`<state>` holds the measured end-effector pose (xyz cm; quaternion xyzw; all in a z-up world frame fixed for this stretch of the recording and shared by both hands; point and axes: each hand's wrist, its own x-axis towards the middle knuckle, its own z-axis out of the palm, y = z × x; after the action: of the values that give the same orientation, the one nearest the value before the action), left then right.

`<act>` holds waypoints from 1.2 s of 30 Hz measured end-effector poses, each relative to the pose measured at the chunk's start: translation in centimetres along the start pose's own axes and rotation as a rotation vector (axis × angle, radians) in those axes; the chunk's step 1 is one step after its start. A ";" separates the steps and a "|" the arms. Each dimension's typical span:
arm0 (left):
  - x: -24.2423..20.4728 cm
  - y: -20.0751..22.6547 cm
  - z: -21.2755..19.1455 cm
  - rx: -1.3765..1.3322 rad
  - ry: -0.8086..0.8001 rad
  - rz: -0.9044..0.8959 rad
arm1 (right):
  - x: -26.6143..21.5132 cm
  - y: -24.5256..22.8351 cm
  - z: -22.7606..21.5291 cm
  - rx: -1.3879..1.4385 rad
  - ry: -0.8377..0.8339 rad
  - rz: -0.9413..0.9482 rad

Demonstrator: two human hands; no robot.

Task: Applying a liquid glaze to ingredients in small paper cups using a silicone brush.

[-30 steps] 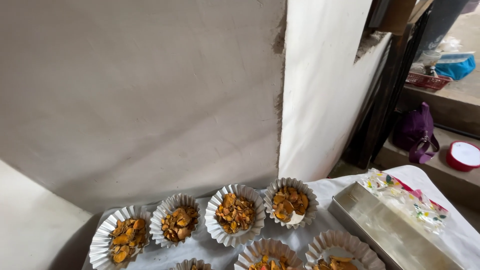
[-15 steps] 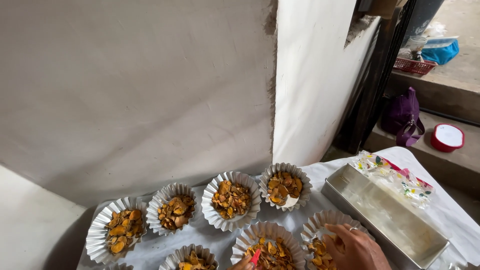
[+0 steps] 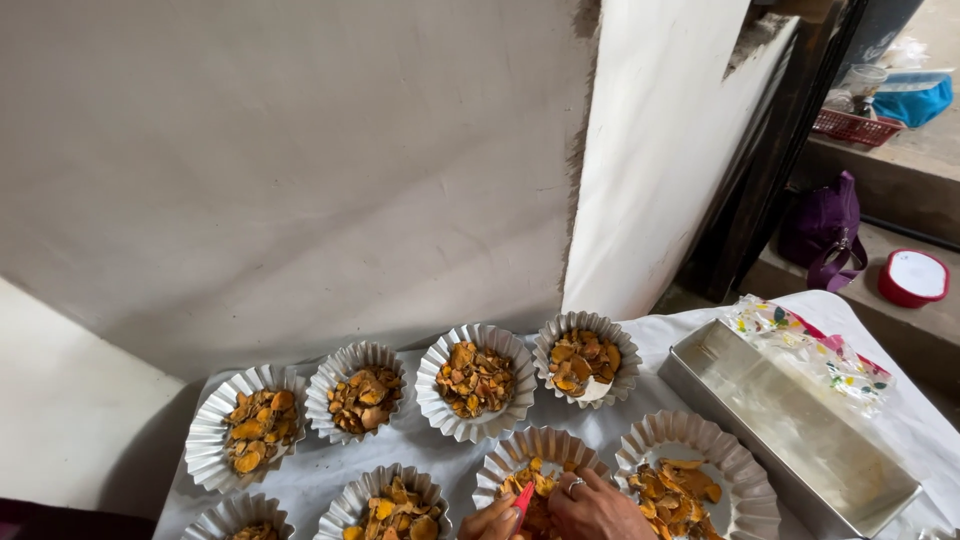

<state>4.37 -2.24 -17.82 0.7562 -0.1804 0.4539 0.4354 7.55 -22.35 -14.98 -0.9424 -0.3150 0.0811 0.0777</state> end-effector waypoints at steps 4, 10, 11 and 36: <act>-0.7 -0.3 1.2 0.047 0.124 0.012 | -0.1 0.1 0.2 0.180 0.017 0.097; -0.6 0.4 1.9 -0.016 0.191 -0.020 | -0.1 -1.4 -1.2 0.199 0.204 0.162; -0.1 1.1 1.9 -0.006 0.212 -0.050 | 0.2 -1.6 -1.4 0.161 0.221 0.132; -2.0 4.2 -3.2 -1.037 -0.064 -0.770 | -2.1 -5.0 -13.8 1.740 0.251 0.617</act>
<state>-1.22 -2.20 -16.79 0.4714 -0.1048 0.0965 0.8703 5.75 -21.02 -0.32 -0.5963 0.1317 0.2032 0.7654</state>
